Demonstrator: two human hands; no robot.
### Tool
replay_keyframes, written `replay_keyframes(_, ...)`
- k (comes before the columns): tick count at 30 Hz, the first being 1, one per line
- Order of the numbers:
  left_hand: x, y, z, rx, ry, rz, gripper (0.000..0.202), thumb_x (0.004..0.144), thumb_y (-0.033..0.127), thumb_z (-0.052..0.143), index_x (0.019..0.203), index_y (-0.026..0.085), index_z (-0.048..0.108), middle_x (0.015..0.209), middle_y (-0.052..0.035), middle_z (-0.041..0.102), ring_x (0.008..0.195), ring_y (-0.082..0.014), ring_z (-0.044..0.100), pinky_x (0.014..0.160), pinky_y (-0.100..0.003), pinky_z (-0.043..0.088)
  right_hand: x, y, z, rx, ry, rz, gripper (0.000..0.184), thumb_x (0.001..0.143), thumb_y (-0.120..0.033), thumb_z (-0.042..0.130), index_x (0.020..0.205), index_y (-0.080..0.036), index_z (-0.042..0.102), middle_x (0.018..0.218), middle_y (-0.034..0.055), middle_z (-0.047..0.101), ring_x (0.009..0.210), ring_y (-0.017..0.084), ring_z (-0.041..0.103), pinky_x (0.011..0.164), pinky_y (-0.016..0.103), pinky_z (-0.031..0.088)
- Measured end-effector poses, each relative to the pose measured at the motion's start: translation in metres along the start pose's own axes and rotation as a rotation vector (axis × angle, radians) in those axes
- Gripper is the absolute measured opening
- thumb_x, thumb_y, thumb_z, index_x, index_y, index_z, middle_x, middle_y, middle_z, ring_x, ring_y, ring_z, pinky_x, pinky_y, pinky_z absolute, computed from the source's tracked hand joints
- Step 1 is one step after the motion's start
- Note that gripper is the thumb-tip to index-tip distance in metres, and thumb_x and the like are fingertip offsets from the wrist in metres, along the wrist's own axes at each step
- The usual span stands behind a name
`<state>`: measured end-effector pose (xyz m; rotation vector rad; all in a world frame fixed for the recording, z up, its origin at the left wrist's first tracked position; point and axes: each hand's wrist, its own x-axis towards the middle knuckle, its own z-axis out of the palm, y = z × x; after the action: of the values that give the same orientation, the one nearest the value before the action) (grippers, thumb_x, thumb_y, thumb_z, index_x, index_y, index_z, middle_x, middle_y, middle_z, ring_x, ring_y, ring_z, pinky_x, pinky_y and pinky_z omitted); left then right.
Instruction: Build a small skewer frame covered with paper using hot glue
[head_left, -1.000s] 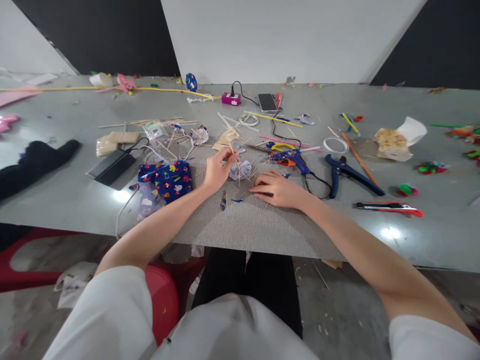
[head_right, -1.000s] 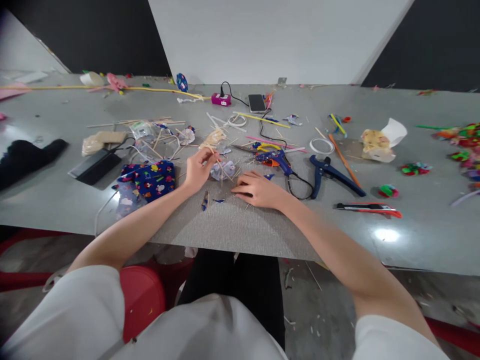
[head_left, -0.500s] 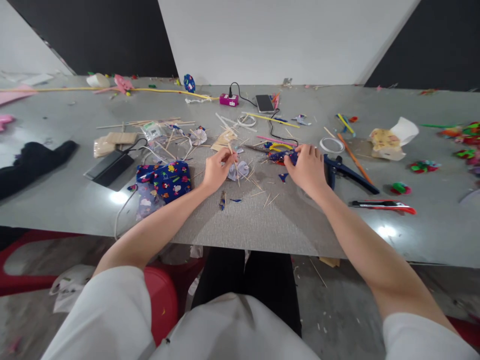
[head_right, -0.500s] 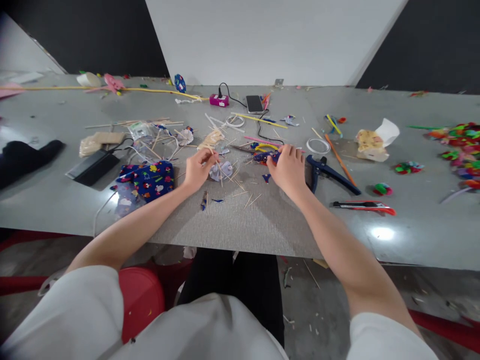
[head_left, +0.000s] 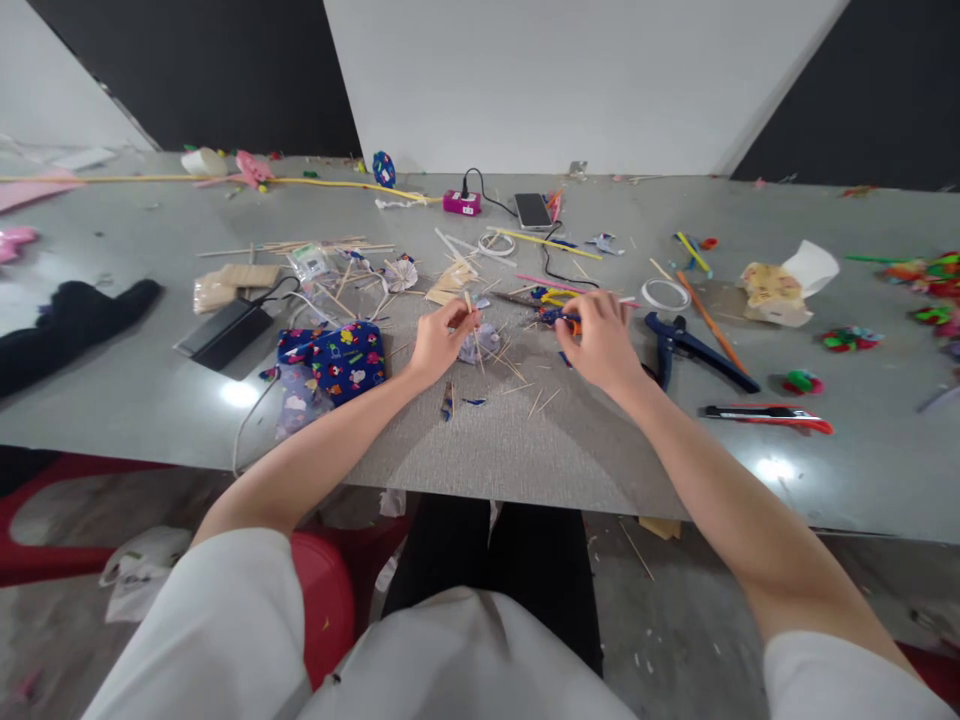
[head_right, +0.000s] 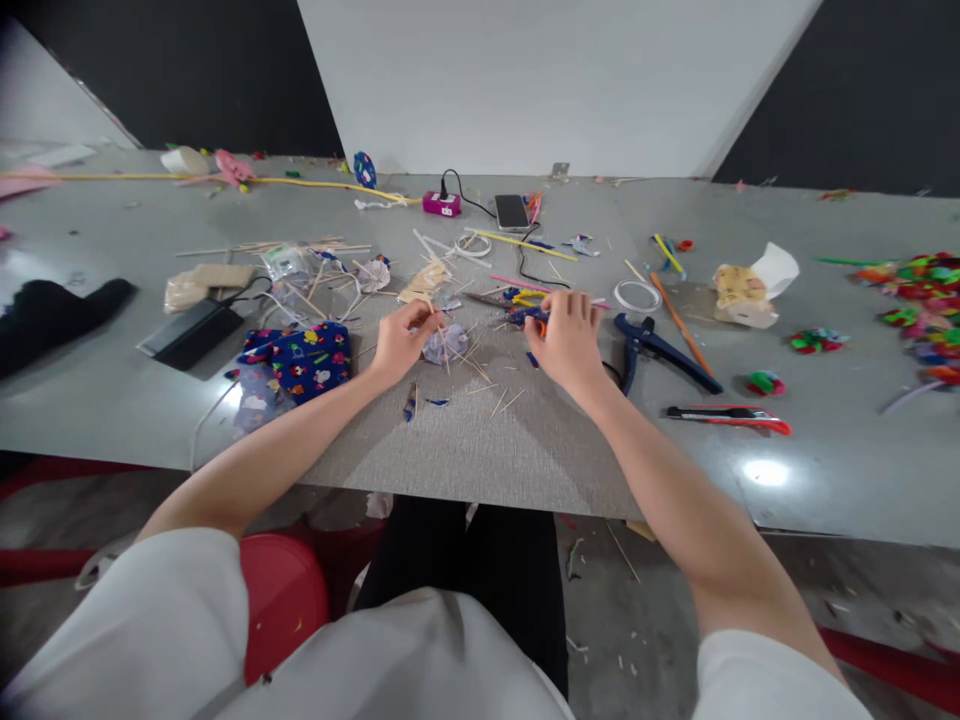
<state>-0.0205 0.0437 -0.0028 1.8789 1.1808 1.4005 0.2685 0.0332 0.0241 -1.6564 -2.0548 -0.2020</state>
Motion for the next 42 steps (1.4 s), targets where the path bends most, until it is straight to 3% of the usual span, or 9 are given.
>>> replay_keyframes(4, 0.000, -0.001, 0.001, 0.004, -0.019, -0.012, 0.025, 0.102, 0.039, 0.063, 0.085, 0.020, 0.066, 0.081, -0.0014, 0.076, 0.077, -0.0144, 0.071, 0.075, -0.027, 0.053, -0.013, -0.030, -0.008, 0.136, -0.164, -0.402, 0.038, 0.108, -0.042, 0.042, 0.125, -0.022, 0.070, 0.135, 0.0157, 0.059, 0.127, 0.035, 0.049, 0.106, 0.054, 0.036)
replay_keyframes(9, -0.002, -0.001, 0.001, 0.077, -0.064, -0.010, 0.024, 0.102, 0.038, 0.062, 0.088, 0.020, 0.069, 0.081, -0.0015, 0.076, 0.073, -0.0139, 0.069, 0.071, -0.026, 0.050, -0.028, -0.059, -0.002, 0.104, -0.321, -0.579, 0.049, 0.110, -0.050, 0.038, 0.144, -0.026, 0.065, 0.156, 0.0139, 0.047, 0.139, 0.037, 0.038, 0.112, 0.056, 0.031)
replay_keyframes(14, -0.002, 0.000, 0.000, 0.101, -0.087, 0.004, 0.028, 0.104, 0.039, 0.060, 0.085, 0.020, 0.068, 0.077, -0.0011, 0.073, 0.069, -0.0130, 0.064, 0.069, -0.026, 0.047, -0.030, -0.064, 0.002, 0.092, -0.371, -0.603, 0.054, 0.110, -0.053, 0.036, 0.152, -0.028, 0.058, 0.159, 0.0135, 0.045, 0.140, 0.039, 0.037, 0.112, 0.057, 0.031)
replay_keyframes(42, -0.003, 0.003, -0.001, 0.114, -0.090, 0.018, 0.032, 0.105, 0.042, 0.057, 0.081, 0.020, 0.066, 0.074, -0.0008, 0.071, 0.066, -0.0136, 0.063, 0.068, -0.027, 0.046, -0.029, -0.059, 0.006, 0.136, -0.377, -0.614, 0.054, 0.109, -0.053, 0.040, 0.147, -0.023, 0.063, 0.155, 0.0154, 0.050, 0.137, 0.040, 0.041, 0.107, 0.058, 0.039)
